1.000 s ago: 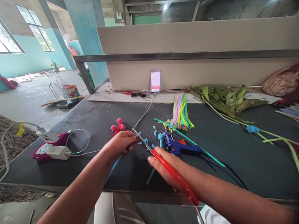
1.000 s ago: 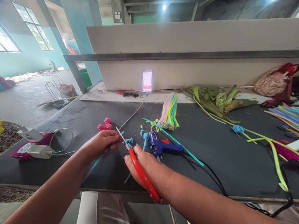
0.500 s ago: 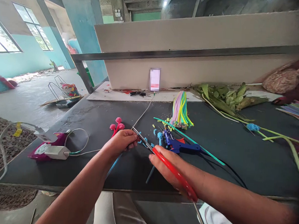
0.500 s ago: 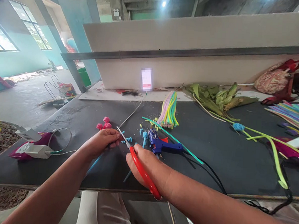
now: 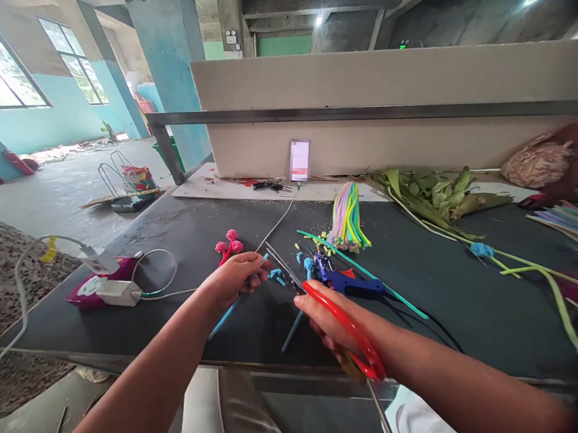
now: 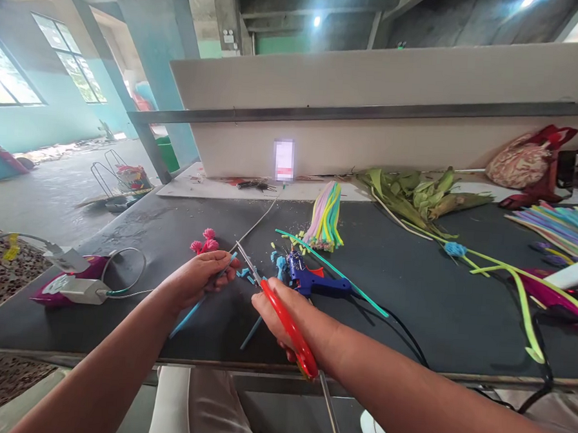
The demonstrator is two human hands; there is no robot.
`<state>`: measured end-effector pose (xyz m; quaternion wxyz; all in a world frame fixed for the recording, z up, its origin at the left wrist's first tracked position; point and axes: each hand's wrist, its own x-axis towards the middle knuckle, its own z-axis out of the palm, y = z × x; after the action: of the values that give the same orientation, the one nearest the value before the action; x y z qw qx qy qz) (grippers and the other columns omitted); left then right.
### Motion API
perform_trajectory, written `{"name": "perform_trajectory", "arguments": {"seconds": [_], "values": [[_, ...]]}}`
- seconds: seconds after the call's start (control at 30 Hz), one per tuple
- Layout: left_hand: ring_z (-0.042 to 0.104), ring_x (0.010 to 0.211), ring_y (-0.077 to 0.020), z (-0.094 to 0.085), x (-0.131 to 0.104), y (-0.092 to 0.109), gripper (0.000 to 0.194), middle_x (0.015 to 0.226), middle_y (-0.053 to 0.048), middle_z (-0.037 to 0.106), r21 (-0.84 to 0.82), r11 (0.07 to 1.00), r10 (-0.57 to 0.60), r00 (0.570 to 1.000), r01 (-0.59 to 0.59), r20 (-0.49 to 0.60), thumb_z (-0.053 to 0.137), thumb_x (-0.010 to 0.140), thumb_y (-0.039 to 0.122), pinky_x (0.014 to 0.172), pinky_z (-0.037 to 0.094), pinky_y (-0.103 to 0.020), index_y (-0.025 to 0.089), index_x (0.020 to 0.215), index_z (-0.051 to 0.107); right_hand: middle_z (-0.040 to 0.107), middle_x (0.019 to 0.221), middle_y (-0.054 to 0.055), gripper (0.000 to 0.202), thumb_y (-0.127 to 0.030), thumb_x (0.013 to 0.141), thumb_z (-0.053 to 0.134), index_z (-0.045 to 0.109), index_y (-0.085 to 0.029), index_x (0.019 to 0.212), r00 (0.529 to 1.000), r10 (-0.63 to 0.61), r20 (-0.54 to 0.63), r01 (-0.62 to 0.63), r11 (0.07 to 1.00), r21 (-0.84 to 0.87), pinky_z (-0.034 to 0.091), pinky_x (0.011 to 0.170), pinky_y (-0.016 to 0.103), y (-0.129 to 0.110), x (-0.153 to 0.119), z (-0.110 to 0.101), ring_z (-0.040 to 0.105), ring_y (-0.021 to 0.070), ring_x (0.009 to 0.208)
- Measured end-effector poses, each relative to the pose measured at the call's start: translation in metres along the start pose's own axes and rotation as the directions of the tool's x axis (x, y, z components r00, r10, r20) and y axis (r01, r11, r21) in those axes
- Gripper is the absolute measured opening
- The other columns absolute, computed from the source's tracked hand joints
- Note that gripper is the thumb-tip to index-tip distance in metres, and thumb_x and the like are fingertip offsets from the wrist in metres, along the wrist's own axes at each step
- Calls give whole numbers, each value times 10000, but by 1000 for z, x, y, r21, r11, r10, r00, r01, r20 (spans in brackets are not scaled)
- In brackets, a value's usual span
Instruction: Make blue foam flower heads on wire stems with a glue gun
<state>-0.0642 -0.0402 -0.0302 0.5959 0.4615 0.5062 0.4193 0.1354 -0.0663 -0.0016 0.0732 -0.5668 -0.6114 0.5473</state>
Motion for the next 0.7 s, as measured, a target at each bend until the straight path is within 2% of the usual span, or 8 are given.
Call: {"name": "perform_trajectory", "arguments": {"seconds": [0.13,0.23,0.47,0.6,0.7], "values": [[376,461,-21,3,-1,1,240,637,10,512,-30,1000,5,1000,-4,16,622,711,353,393,234,-130,124,727,551,366,498,-92,181,-434,884,305,357,-262,860,999,-35,17,37,997,-70,356,344,160,-3,-4,-2,376,70,341],[378,461,-19,4,0,1,236,638,14,515,-47,999,13,1000,-12,15,646,689,339,391,225,-131,133,693,532,375,534,-87,185,-432,882,321,369,-255,856,999,-47,13,48,997,-57,367,357,153,-5,-5,-2,376,55,351],[392,470,-16,0,0,2,212,644,14,521,-63,998,20,1000,-20,-13,633,709,315,396,230,-123,136,704,518,408,560,-77,200,-442,881,327,376,-250,850,999,3,35,-2,1000,-31,376,353,165,-6,-8,-5,403,63,358],[392,460,-17,0,1,3,223,615,19,516,-50,999,16,1000,-17,-25,644,697,321,397,244,-126,136,689,521,426,569,-69,257,-491,878,307,385,-248,853,998,-6,67,9,999,-38,369,338,176,-4,-10,-7,417,73,360],[388,454,-17,1,2,4,228,609,17,519,-30,999,13,1000,-13,-23,643,695,328,394,240,-129,132,682,528,428,581,-69,251,-495,869,333,396,-252,862,999,-17,49,20,998,-61,368,347,175,-6,-10,-7,429,72,369]]}}
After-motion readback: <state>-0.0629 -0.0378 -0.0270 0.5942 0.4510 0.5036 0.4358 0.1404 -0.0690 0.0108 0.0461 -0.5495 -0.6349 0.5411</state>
